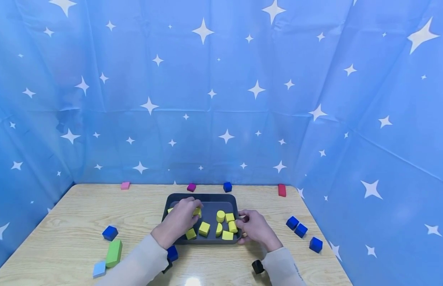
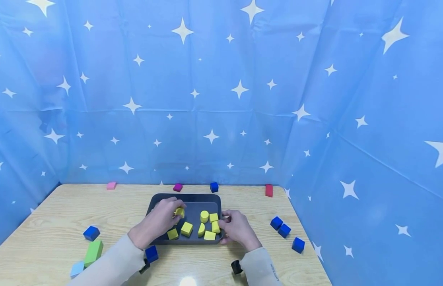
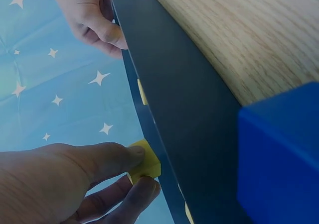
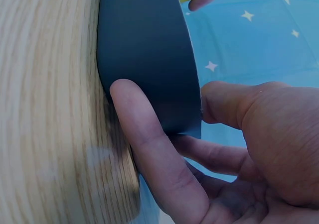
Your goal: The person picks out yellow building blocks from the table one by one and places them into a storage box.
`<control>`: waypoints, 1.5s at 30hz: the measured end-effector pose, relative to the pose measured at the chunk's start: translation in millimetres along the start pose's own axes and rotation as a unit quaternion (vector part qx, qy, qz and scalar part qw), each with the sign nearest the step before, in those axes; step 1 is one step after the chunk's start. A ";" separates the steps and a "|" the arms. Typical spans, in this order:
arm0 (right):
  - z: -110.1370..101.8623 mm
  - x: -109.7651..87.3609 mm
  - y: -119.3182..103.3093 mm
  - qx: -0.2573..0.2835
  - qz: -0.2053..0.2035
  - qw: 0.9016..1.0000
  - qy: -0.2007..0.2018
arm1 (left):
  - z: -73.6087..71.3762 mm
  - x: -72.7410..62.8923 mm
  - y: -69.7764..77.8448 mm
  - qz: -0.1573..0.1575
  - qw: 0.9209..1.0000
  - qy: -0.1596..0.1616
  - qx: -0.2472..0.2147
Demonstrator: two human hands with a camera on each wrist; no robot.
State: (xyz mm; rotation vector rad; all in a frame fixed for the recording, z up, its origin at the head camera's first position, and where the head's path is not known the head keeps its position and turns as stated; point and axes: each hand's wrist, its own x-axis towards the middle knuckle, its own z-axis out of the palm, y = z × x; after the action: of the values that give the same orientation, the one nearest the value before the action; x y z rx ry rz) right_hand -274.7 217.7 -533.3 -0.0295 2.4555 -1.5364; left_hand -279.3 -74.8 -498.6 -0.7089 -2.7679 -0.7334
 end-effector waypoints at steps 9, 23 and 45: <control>-1.1 1.2 1.5 0.001 -0.004 1.000 -0.004 | 5.8 4.8 0.0 0.015 1.000 -0.020 0.007; -1.2 3.0 0.4 0.008 0.001 1.000 -0.003 | 9.0 7.8 0.5 0.005 0.998 -0.050 0.024; -0.1 2.8 -0.1 0.004 0.005 1.000 -0.005 | 5.8 1.8 -2.7 0.014 0.999 -0.038 0.028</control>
State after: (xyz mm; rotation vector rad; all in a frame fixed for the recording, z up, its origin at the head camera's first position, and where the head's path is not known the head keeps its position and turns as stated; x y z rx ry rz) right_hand -277.4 217.4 -533.7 -0.0228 2.4372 -1.5376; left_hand -282.6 -73.2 -504.2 -0.7785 -2.8275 -0.6335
